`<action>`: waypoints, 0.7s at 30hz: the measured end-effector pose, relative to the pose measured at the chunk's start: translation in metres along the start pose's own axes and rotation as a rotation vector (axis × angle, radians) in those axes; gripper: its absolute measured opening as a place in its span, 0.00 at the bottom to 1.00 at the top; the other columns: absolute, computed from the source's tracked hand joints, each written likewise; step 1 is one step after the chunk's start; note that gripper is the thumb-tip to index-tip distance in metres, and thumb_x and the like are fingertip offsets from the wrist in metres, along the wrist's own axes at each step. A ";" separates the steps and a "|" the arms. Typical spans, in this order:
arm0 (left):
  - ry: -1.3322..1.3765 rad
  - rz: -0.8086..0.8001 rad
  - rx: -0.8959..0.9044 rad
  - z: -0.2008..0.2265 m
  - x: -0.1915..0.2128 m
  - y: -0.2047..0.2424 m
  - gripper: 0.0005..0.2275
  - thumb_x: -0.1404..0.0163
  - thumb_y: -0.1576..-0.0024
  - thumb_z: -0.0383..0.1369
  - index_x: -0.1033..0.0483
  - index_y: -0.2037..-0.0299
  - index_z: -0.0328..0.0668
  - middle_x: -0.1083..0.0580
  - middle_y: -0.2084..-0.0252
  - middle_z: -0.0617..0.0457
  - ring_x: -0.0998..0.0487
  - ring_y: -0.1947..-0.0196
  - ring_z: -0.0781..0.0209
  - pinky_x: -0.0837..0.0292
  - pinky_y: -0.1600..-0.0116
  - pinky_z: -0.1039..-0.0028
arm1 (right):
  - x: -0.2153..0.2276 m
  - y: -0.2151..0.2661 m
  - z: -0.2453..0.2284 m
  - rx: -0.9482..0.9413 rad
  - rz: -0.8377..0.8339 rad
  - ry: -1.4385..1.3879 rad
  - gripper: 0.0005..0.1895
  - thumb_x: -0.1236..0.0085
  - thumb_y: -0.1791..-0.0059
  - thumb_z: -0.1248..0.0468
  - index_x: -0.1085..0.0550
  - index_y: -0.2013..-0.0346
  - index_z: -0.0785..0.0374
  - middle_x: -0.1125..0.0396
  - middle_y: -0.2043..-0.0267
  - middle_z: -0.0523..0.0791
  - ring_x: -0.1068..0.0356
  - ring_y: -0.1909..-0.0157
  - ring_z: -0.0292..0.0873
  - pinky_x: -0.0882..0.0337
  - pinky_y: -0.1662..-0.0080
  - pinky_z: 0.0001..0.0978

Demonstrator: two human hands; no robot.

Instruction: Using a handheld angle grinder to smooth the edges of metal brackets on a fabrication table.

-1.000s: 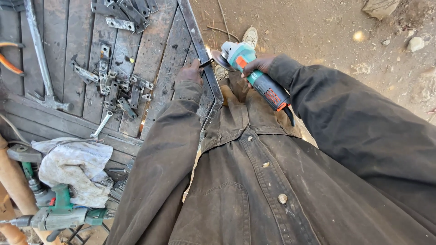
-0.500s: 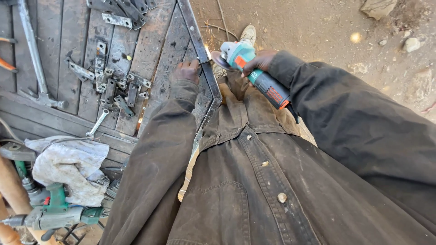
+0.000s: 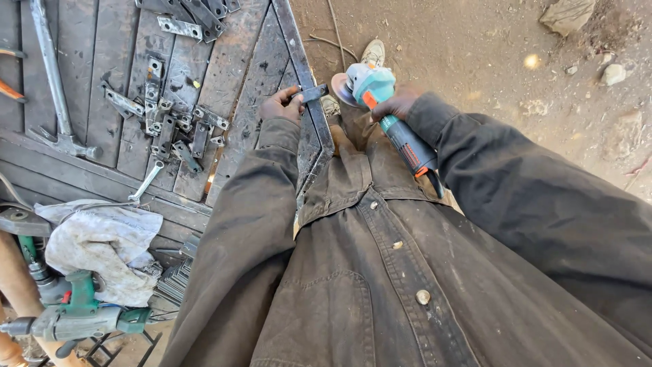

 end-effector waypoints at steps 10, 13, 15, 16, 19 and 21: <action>0.218 0.108 0.170 0.028 -0.002 0.025 0.06 0.41 0.45 0.21 0.21 0.59 0.34 0.23 0.72 0.44 0.16 0.78 0.54 0.12 0.67 0.67 | -0.037 0.018 -0.016 0.185 0.054 0.256 0.32 0.24 0.72 0.65 0.27 0.56 0.64 0.28 0.60 0.55 0.25 0.52 0.63 0.28 0.50 0.54; 0.143 0.110 0.246 0.023 0.003 0.029 0.05 0.41 0.46 0.22 0.20 0.61 0.38 0.22 0.71 0.45 0.16 0.78 0.55 0.15 0.71 0.70 | -0.042 0.053 -0.026 0.201 0.045 0.291 0.33 0.28 0.70 0.66 0.31 0.54 0.69 0.29 0.58 0.59 0.27 0.48 0.66 0.30 0.47 0.55; 0.164 0.118 0.308 0.014 0.002 0.024 0.05 0.40 0.45 0.24 0.21 0.62 0.39 0.23 0.70 0.43 0.15 0.78 0.51 0.15 0.72 0.66 | -0.034 0.056 -0.014 0.144 0.069 0.261 0.30 0.29 0.69 0.70 0.32 0.57 0.71 0.30 0.63 0.58 0.27 0.51 0.67 0.31 0.46 0.52; 0.170 0.112 0.303 0.025 -0.003 0.022 0.05 0.40 0.45 0.24 0.21 0.62 0.39 0.23 0.70 0.43 0.15 0.78 0.51 0.15 0.72 0.66 | -0.027 0.053 -0.019 0.148 0.078 0.263 0.30 0.29 0.69 0.70 0.32 0.57 0.71 0.30 0.63 0.58 0.27 0.51 0.67 0.31 0.46 0.52; 0.161 0.125 0.340 0.028 0.004 0.035 0.04 0.42 0.44 0.23 0.21 0.62 0.39 0.22 0.70 0.43 0.16 0.78 0.51 0.15 0.73 0.67 | -0.032 0.056 -0.016 0.126 0.048 0.396 0.27 0.29 0.69 0.62 0.28 0.59 0.68 0.29 0.63 0.56 0.26 0.53 0.64 0.29 0.53 0.53; 0.197 0.115 0.363 0.021 -0.001 0.028 0.03 0.42 0.43 0.22 0.19 0.62 0.39 0.21 0.69 0.41 0.15 0.78 0.48 0.13 0.75 0.64 | -0.034 0.051 -0.024 0.149 0.048 0.476 0.29 0.28 0.68 0.59 0.27 0.56 0.64 0.28 0.60 0.56 0.26 0.51 0.63 0.27 0.52 0.53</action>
Point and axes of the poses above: each hand's wrist, its own y-axis away from the middle knuckle, its own x-axis out of the back of the hand, z = x × y, the point moved 5 cm from there along -y, towards the middle knuckle
